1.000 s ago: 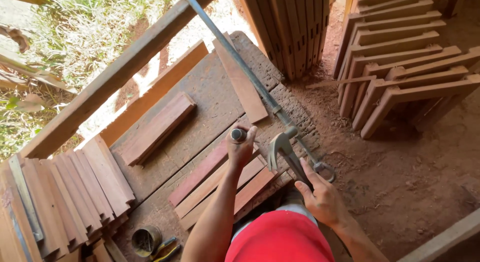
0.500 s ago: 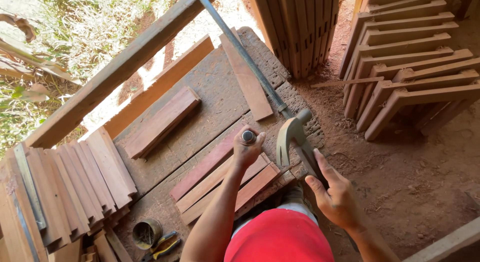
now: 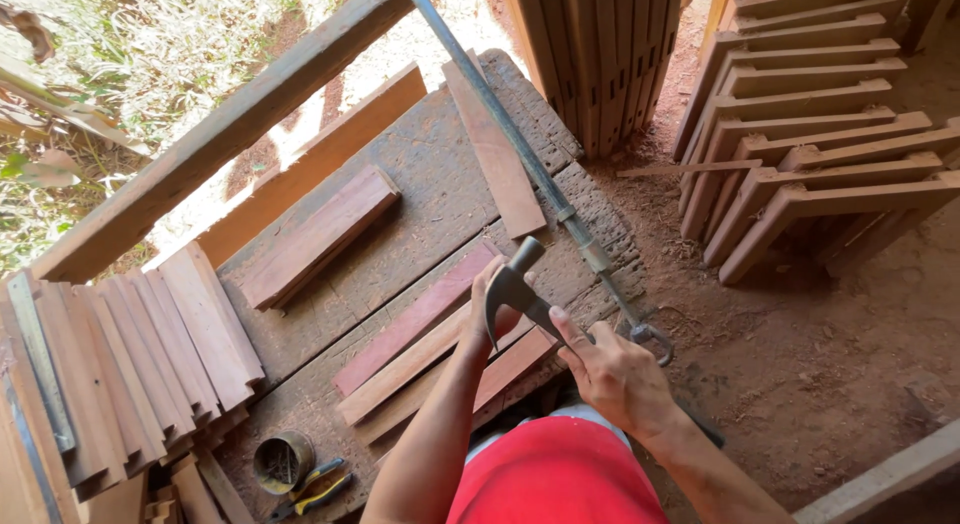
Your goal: The person uses a hammer to drive nails into small wooden planks placed on a workbench. They repeatedly pick up nails from a tin can, position them on the wood, and strike them with the hammer. The person also uses a metal tool to adjust the wood pieces during the process.
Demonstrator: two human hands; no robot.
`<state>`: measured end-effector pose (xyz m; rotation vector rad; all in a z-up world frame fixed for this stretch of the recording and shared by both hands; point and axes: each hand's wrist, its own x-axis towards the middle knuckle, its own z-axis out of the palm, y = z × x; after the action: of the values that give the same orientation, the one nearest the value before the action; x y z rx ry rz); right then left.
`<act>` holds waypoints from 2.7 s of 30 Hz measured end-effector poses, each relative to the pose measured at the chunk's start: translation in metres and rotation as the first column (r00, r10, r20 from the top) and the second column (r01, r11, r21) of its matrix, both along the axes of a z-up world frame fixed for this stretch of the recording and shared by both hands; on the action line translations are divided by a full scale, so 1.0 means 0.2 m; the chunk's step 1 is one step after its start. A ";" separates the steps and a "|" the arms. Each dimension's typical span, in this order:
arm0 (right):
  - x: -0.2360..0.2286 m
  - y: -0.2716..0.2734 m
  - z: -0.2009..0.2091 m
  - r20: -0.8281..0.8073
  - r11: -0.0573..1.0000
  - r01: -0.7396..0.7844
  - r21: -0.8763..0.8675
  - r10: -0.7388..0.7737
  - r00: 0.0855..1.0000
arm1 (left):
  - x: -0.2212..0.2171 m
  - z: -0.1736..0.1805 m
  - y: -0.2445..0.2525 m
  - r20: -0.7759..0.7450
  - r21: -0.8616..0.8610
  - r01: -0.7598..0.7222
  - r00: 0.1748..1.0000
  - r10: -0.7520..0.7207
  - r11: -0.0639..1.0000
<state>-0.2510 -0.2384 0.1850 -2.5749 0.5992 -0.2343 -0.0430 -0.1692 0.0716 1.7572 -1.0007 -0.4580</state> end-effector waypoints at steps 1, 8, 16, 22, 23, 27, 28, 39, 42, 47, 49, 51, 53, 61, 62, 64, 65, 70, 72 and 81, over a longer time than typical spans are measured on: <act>-0.03 0.01 -0.07 0.033 0.990 0.024 0.140 -0.029 0.999 | 0.00 -0.09 -0.01 -0.131 -0.044 -0.007 0.991 0.001 0.999; -0.35 0.02 -0.54 -0.262 0.883 0.385 0.271 -0.317 0.912 | 0.03 -0.04 -0.01 -0.255 -0.027 -0.043 0.966 0.035 0.999; -0.38 -0.24 -0.99 -0.371 0.989 0.074 -0.131 -0.118 0.921 | -0.01 -0.10 0.03 -0.262 -0.046 -0.156 0.955 0.139 0.987; -0.29 -0.27 -1.21 -0.195 0.946 0.094 -0.310 -0.160 0.968 | -0.01 -0.08 0.03 -0.253 -0.045 -0.187 0.953 0.170 0.981; -0.28 -0.27 -1.24 -0.204 0.939 0.106 -0.327 -0.180 0.962 | -0.01 -0.07 0.02 -0.255 -0.047 -0.185 0.952 0.167 0.982; -0.18 -0.27 -1.16 -0.197 0.940 0.109 -0.323 -0.180 0.964 | -0.01 -0.16 0.01 -0.246 -0.056 -0.198 0.953 0.178 0.979; -0.10 -0.26 -1.04 -0.027 0.949 0.231 -0.215 -0.242 0.970 | -0.02 -0.19 0.01 -0.248 -0.053 -0.201 0.952 0.182 0.978; 0.41 -0.10 -0.07 -0.298 0.892 0.194 0.408 -0.071 0.952 | 0.01 -0.08 0.23 0.255 0.408 0.071 0.948 -0.188 0.910; 0.27 -0.05 -0.08 -0.532 0.672 0.416 0.613 -0.039 0.846 | 0.14 -0.18 0.52 0.155 0.614 -0.036 0.985 -0.075 0.789; 0.10 0.12 -0.45 -0.563 -0.089 0.556 0.826 -0.154 0.812 | 0.13 -0.52 0.73 0.455 0.540 -0.267 0.890 -0.011 0.798; 0.08 0.21 -0.44 -0.590 -0.038 0.600 0.799 -0.243 0.770 | 0.13 -0.59 0.75 0.529 0.468 -0.300 0.848 0.008 0.831; 0.05 0.28 -0.42 -0.606 0.008 0.644 0.765 -0.331 0.723 | 0.15 -0.62 0.77 0.598 0.392 -0.328 0.801 0.033 0.859; -0.01 0.34 -0.41 -0.476 0.058 0.539 0.840 -0.396 0.785 | 0.16 -0.62 0.80 0.658 0.391 -0.282 0.752 -0.051 0.876; 0.04 0.54 -0.22 -0.508 0.636 0.656 0.406 -0.439 0.741 | 0.27 -0.56 1.00 0.715 0.321 -0.161 0.688 -0.126 0.933; 0.04 0.56 -0.23 -0.473 0.681 0.624 0.383 -0.436 0.766 | 0.27 -0.58 1.01 0.727 0.328 -0.172 0.674 -0.132 0.929; 0.03 0.58 -0.29 -0.376 0.739 0.586 0.332 -0.466 0.801 | 0.27 -0.59 1.00 0.729 0.333 -0.174 0.671 -0.136 0.927; 0.01 0.60 -0.32 -0.273 0.792 0.544 0.278 -0.477 0.835 | 0.27 -0.59 1.01 0.733 0.342 -0.182 0.665 -0.141 0.922; 0.07 0.49 -0.26 -0.381 0.777 0.561 0.286 -0.445 0.810 | 0.27 -0.64 0.97 0.717 0.399 -0.204 0.677 -0.166 0.894; 0.07 0.44 -0.23 -0.422 0.775 0.556 0.300 -0.415 0.806 | 0.26 -0.63 0.97 0.715 0.419 -0.221 0.678 -0.170 0.881; 0.16 0.17 -0.11 -0.672 0.882 0.353 0.312 -0.058 0.738 | 0.24 -0.56 0.94 0.722 0.483 -0.273 0.661 -0.202 0.832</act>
<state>-0.2198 -0.2046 0.1627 -2.1037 1.0607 0.6924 0.0051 0.0185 -0.0410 2.6121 -1.5071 0.0779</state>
